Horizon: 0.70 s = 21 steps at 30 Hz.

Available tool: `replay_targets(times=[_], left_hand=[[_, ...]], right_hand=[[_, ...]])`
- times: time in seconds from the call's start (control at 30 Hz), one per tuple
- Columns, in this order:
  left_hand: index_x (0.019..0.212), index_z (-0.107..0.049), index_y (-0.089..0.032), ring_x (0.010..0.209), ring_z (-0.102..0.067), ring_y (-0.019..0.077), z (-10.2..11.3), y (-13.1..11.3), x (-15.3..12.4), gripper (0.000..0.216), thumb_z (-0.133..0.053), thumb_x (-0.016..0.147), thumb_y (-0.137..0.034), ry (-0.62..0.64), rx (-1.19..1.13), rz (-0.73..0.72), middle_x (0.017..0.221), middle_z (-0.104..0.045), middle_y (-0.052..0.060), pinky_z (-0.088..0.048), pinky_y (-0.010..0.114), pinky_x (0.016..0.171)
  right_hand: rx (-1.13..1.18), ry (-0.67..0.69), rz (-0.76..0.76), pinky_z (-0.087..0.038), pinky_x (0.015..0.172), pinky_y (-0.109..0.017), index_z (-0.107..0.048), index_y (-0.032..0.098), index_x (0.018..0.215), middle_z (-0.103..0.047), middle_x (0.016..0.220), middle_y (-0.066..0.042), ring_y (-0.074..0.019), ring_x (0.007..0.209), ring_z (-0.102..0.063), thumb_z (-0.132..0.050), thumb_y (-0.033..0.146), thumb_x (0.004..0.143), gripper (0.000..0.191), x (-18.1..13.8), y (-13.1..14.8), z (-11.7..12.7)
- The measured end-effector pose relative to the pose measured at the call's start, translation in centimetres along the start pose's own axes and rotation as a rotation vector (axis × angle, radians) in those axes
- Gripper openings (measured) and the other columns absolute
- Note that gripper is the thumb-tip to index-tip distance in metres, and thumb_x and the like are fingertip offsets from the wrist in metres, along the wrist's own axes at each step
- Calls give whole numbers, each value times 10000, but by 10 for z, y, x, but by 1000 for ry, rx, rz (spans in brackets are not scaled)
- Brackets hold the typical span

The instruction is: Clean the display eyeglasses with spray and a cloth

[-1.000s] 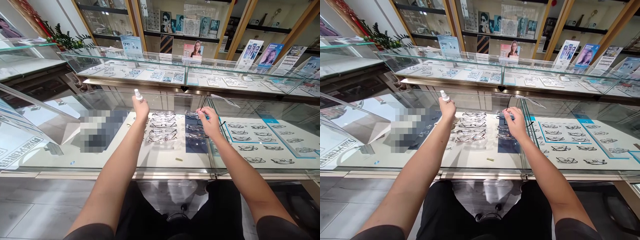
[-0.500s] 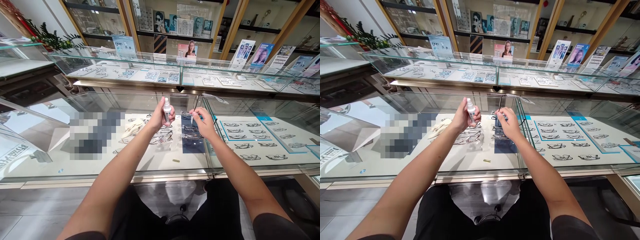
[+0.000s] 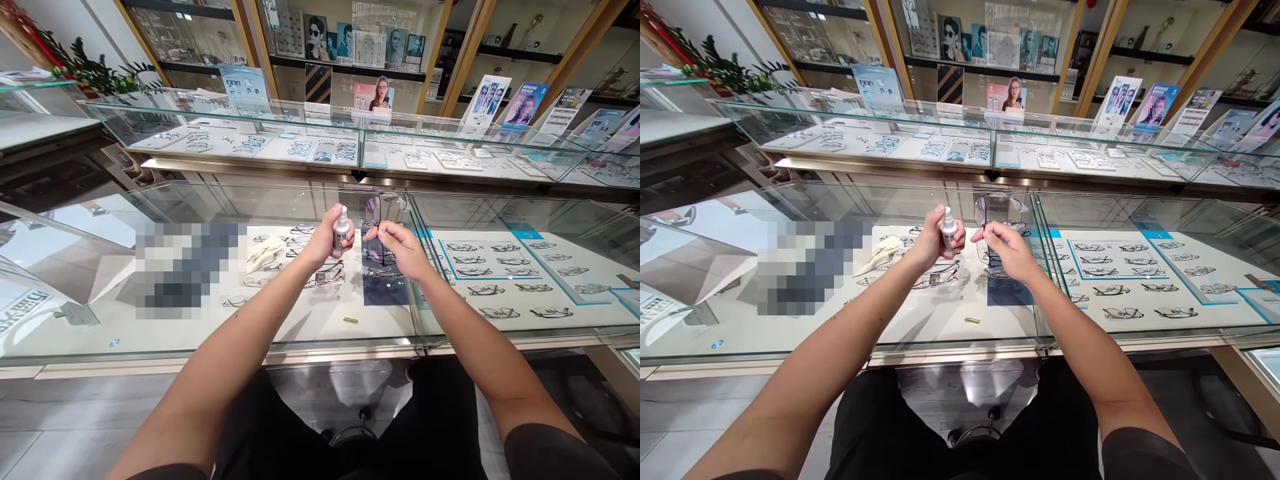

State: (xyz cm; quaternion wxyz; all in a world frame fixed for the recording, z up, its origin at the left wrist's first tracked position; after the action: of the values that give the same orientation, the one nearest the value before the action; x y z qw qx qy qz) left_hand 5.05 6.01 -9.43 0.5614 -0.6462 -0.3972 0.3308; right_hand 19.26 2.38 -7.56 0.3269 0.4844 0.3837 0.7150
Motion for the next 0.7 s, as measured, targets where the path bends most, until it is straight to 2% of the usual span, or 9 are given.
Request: replay_targets(times=[0.13,0.27,0.4,0.53,0.7], left_hand=[[633,-552,-201,484,-381,111,5,7,0,756,-524,849,-925,-27,115,-9,567,-433,16,-198,208,417],[702,-566,-202,535,-437,124,6,8,-2,649,-474,925,-804,-40,213,-3,608,-480,15,-268,215,448],[720,-540,-211,536,-447,131,5,6,-3,657,-433,925,-825,-64,267,-8,611,-497,15,-280,238,455],[721,-525,-216,534,-439,133,4,7,0,685,-414,923,-862,-67,223,-15,614,-494,16,-272,240,458],[734,-553,-214,542,-448,133,1,12,0,709,-432,908,-890,-17,250,-1,622,-508,18,-291,244,472]], right_hand=[[92,32,-24,-519,1047,-435,-705,256,919,-809,1037,-56,-266,1083,-724,-642,653,1022,415,0,4,-5],[148,53,-48,-502,1042,-422,-716,247,912,-805,1029,-58,-263,1078,-721,-666,669,1003,434,-1,4,-9],[179,65,-49,-496,1048,-424,-725,248,907,-800,1027,-56,-263,1070,-721,-681,668,996,431,-1,5,-11],[186,61,-46,-499,1042,-422,-736,252,915,-796,1023,-53,-261,1067,-714,-683,648,1004,409,-1,6,-10],[196,-27,-54,-497,1058,-410,-740,257,925,-790,1039,-43,-248,1070,-691,-677,600,1021,362,1,-2,3]])
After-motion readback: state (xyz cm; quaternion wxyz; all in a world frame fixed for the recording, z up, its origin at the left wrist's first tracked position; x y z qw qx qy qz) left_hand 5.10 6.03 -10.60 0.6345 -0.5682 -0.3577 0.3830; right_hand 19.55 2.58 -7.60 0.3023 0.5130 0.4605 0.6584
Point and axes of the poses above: each hand's wrist, its own x-axis towards the middle knuckle, its own z-axis out of the back of the hand, y = z × x, the point moved 9 cm from there along x, towards the middle knuckle
